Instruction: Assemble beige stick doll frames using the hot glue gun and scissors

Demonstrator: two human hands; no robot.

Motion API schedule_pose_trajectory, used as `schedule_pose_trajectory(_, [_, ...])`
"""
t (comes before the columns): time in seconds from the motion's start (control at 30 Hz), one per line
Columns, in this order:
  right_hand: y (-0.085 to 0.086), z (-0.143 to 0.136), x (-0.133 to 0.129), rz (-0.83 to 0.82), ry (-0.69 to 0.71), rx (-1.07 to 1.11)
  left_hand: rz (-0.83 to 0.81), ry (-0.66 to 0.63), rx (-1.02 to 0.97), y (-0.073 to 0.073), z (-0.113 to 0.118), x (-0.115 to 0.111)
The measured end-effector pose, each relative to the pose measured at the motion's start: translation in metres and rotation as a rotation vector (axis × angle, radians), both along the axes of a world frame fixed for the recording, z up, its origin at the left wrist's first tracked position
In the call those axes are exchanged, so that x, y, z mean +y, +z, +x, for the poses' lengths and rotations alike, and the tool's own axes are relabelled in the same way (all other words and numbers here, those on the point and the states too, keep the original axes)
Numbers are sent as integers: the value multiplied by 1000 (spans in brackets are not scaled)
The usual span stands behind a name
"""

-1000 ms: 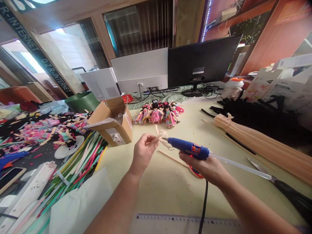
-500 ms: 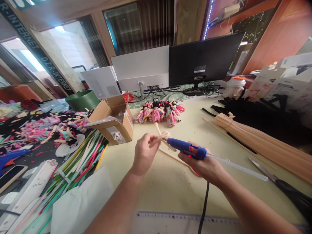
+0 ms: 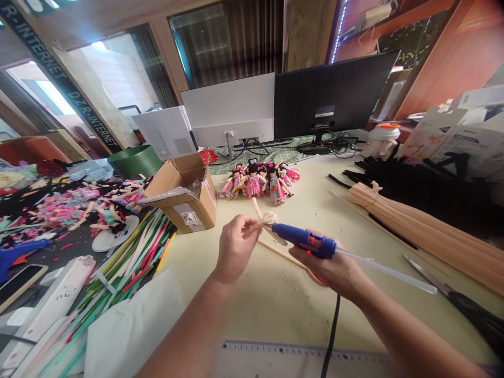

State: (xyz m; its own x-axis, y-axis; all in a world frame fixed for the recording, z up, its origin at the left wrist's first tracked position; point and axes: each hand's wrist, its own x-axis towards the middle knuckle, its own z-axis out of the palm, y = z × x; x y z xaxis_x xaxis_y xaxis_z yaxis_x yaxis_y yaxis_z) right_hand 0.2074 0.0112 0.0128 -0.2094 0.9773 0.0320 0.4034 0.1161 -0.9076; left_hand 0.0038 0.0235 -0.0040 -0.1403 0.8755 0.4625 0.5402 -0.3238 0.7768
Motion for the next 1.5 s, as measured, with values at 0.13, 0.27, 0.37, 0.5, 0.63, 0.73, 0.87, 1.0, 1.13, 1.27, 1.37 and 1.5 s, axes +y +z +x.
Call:
schedule_pose_trajectory(0.13, [1, 0, 1, 0, -8, -20, -4, -2, 10, 1, 0, 0])
schedule_pose_trajectory(0.27, [2, -2, 1, -11, -10, -41, 2, -2, 2, 0, 1, 0])
schedule_pose_trajectory(0.37, [1, -2, 2, -14, -10, -44, 2, -4, 8, 0, 0, 0])
schedule_pose_trajectory(0.5, [-1, -2, 1, 3, -29, -37, -7, -5, -4, -1, 0, 0])
schedule_pose_trajectory(0.63, [-2, -1, 1, 3, -36, -41, -8, 0, -22, -1, 1, -1])
schedule_pose_trajectory(0.73, [-3, 0, 1, 7, -40, -43, -4, 1, -27, -1, 1, -1])
schedule_pose_trajectory(0.87, [-2, -1, 2, 9, -40, -52, 0, 3, -38, 0, 2, -1])
schedule_pose_trajectory(1.0, [0, -2, 1, 6, -50, -72, -2, 0, -35, 0, 1, -1])
schedule_pose_trajectory(1.13, [2, -2, 1, 15, -60, -82, -16, -2, -28, 0, 1, -1])
schedule_pose_trajectory(1.27, [3, -3, 1, 27, -66, -64, -12, -14, -53, 1, 2, -1])
schedule_pose_trajectory(1.37, [2, -3, 2, 31, -72, -53, -6, -10, -61, 0, 2, -1])
schedule_pose_trajectory(1.5, [2, -2, 1, 16, -88, -69, -8, -10, -52, -1, 2, -1])
